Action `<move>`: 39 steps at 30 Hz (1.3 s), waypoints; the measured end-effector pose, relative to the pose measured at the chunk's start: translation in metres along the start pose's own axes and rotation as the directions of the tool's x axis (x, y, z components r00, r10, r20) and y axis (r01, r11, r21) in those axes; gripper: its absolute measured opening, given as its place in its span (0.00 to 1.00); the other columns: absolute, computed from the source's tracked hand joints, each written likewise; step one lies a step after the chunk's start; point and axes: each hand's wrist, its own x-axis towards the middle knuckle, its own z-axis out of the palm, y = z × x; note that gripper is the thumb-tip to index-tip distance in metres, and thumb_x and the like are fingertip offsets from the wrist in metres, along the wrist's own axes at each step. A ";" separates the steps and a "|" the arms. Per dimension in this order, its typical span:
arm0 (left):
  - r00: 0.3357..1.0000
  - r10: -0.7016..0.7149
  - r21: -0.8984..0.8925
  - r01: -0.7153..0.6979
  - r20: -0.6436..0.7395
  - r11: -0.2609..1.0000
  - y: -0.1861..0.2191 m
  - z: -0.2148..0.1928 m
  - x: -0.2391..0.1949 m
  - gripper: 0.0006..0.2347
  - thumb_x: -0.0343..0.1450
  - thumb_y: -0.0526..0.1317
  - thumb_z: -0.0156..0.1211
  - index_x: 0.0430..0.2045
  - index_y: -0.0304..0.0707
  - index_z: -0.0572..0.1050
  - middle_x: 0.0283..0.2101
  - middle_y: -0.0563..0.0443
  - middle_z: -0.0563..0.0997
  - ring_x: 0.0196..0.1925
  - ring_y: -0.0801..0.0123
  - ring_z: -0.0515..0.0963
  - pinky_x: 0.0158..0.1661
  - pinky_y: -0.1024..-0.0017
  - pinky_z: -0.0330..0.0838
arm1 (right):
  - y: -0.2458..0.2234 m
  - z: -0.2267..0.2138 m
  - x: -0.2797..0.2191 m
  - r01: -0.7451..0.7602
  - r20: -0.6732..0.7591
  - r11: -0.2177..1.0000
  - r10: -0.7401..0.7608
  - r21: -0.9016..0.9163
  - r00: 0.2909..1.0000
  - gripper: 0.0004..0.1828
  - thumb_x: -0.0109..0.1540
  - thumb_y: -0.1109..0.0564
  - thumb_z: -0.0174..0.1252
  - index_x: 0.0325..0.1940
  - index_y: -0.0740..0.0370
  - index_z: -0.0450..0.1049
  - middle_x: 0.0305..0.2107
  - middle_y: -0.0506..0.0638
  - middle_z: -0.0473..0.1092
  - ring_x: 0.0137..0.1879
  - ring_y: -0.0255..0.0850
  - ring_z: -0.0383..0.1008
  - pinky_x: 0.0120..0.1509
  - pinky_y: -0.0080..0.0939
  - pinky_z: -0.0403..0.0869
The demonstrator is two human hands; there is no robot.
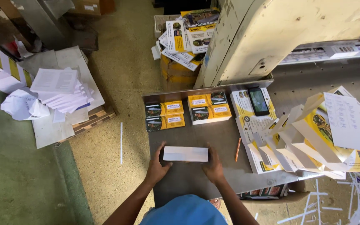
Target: Organizing and labeling small yellow boxes on a workstation and recording information on a sheet.
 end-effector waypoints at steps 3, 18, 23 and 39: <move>0.989 0.138 -0.039 -0.141 -0.057 0.989 -0.024 0.026 0.002 0.41 0.71 0.23 0.59 0.78 0.37 0.41 0.79 0.33 0.48 0.79 0.41 0.43 0.74 0.46 0.41 | -0.043 0.007 -0.007 0.010 -0.012 0.985 -0.008 0.173 1.000 0.57 0.48 0.76 0.54 0.82 0.60 0.49 0.76 0.62 0.53 0.80 0.59 0.48 0.82 0.60 0.49; 0.966 0.167 -0.027 -0.176 -0.196 0.984 -0.028 0.043 0.001 0.36 0.72 0.25 0.57 0.77 0.36 0.47 0.77 0.35 0.55 0.78 0.41 0.49 0.74 0.48 0.43 | -0.018 0.039 -0.010 -0.045 -0.176 0.926 0.118 0.376 0.977 0.51 0.58 0.78 0.57 0.83 0.60 0.48 0.76 0.62 0.53 0.81 0.56 0.46 0.82 0.58 0.53; 0.980 0.145 -0.036 -0.151 -0.135 0.988 -0.059 0.034 0.007 0.34 0.74 0.30 0.59 0.76 0.34 0.48 0.77 0.37 0.57 0.78 0.45 0.52 0.74 0.50 0.45 | -0.010 0.026 -0.008 -0.060 -0.176 0.996 0.070 0.061 0.982 0.49 0.58 0.67 0.65 0.81 0.57 0.54 0.71 0.61 0.62 0.75 0.60 0.60 0.78 0.59 0.62; 0.972 -0.195 -0.431 0.122 -0.130 0.894 -0.039 0.109 0.097 0.27 0.58 0.37 0.85 0.51 0.31 0.80 0.45 0.37 0.84 0.49 0.55 0.85 0.46 0.61 0.81 | 0.009 -0.093 0.101 -0.408 0.010 0.881 0.418 0.240 0.908 0.17 0.54 0.55 0.74 0.47 0.55 0.83 0.34 0.52 0.78 0.42 0.42 0.79 0.46 0.44 0.76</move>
